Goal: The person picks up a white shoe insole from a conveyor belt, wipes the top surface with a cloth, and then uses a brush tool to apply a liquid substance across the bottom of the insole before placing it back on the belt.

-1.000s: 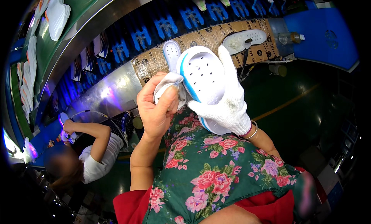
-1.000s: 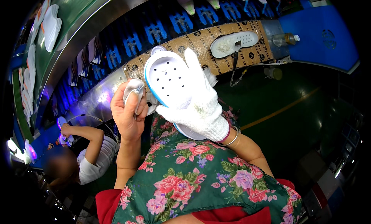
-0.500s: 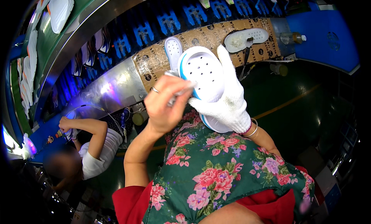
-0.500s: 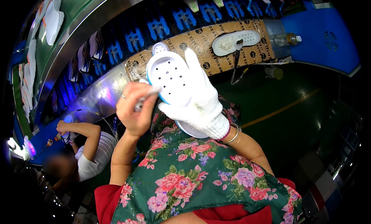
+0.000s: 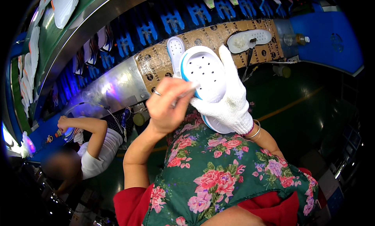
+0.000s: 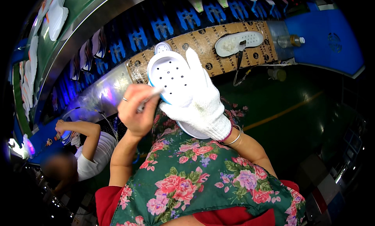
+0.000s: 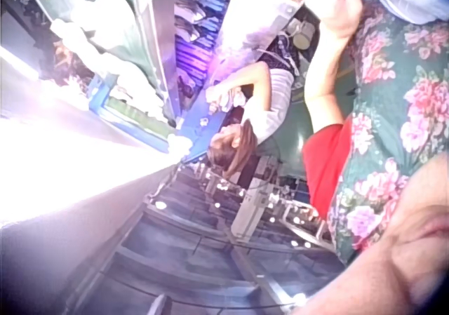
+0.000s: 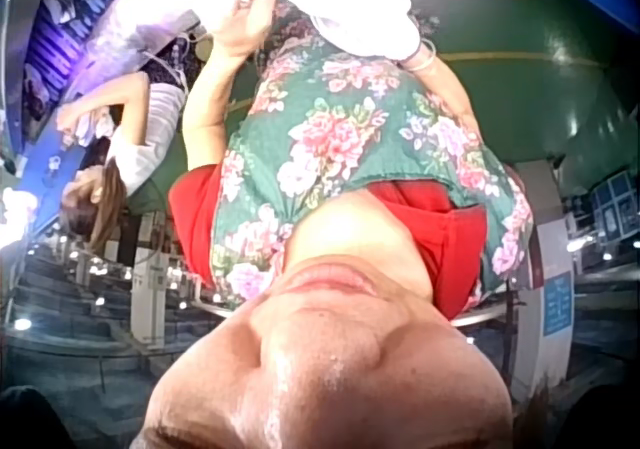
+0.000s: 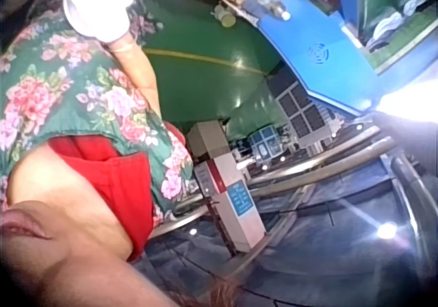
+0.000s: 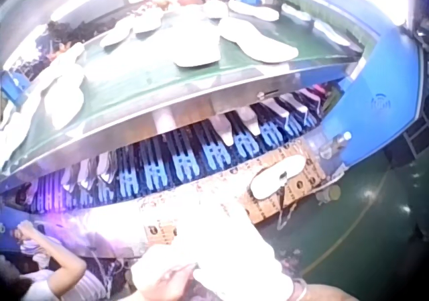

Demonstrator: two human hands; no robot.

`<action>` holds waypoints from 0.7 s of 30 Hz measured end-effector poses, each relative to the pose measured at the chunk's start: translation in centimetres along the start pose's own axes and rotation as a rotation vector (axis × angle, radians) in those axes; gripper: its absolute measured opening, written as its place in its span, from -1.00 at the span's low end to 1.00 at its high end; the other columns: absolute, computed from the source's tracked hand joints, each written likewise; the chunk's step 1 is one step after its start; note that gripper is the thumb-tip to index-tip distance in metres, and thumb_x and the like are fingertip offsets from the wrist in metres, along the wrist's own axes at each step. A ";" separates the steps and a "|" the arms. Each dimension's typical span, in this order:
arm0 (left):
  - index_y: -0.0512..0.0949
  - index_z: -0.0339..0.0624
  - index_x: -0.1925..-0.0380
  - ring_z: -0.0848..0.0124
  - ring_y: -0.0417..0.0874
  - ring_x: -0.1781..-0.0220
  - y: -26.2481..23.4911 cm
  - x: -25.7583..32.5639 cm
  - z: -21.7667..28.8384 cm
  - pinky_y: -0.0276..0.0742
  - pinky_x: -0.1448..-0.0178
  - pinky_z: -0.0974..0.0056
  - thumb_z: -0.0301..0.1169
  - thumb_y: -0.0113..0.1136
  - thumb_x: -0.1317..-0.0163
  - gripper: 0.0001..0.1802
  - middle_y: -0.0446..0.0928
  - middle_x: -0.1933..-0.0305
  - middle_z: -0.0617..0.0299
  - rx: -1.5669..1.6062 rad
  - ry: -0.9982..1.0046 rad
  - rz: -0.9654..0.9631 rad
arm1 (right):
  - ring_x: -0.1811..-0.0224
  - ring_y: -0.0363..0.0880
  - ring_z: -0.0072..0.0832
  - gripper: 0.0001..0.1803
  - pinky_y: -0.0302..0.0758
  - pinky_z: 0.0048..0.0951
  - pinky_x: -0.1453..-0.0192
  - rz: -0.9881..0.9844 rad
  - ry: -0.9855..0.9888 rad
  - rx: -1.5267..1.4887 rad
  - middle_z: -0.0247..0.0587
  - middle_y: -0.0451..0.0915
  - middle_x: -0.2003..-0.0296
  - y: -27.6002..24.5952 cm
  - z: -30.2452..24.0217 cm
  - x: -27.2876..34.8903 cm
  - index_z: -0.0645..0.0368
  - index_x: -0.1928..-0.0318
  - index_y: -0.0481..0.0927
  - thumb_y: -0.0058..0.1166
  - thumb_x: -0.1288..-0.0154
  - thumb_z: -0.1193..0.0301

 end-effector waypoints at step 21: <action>0.53 -0.23 0.27 0.74 0.15 0.70 3.4 1.2 -1.9 -0.02 0.66 0.53 -0.48 0.18 -0.36 -0.94 0.34 0.57 0.47 0.830 -0.878 0.116 | -0.37 0.26 0.17 0.29 0.23 -0.07 -0.44 0.011 0.336 0.508 0.34 0.14 -0.39 5.8 23.5 -6.2 0.29 -0.51 -0.18 0.36 -0.02 -0.06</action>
Point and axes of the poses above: each hand's wrist, its own x-axis away from the middle knuckle, its own y-axis out of the palm, z = x × y, the point moved 1 cm from there along -x, towards the middle knuckle
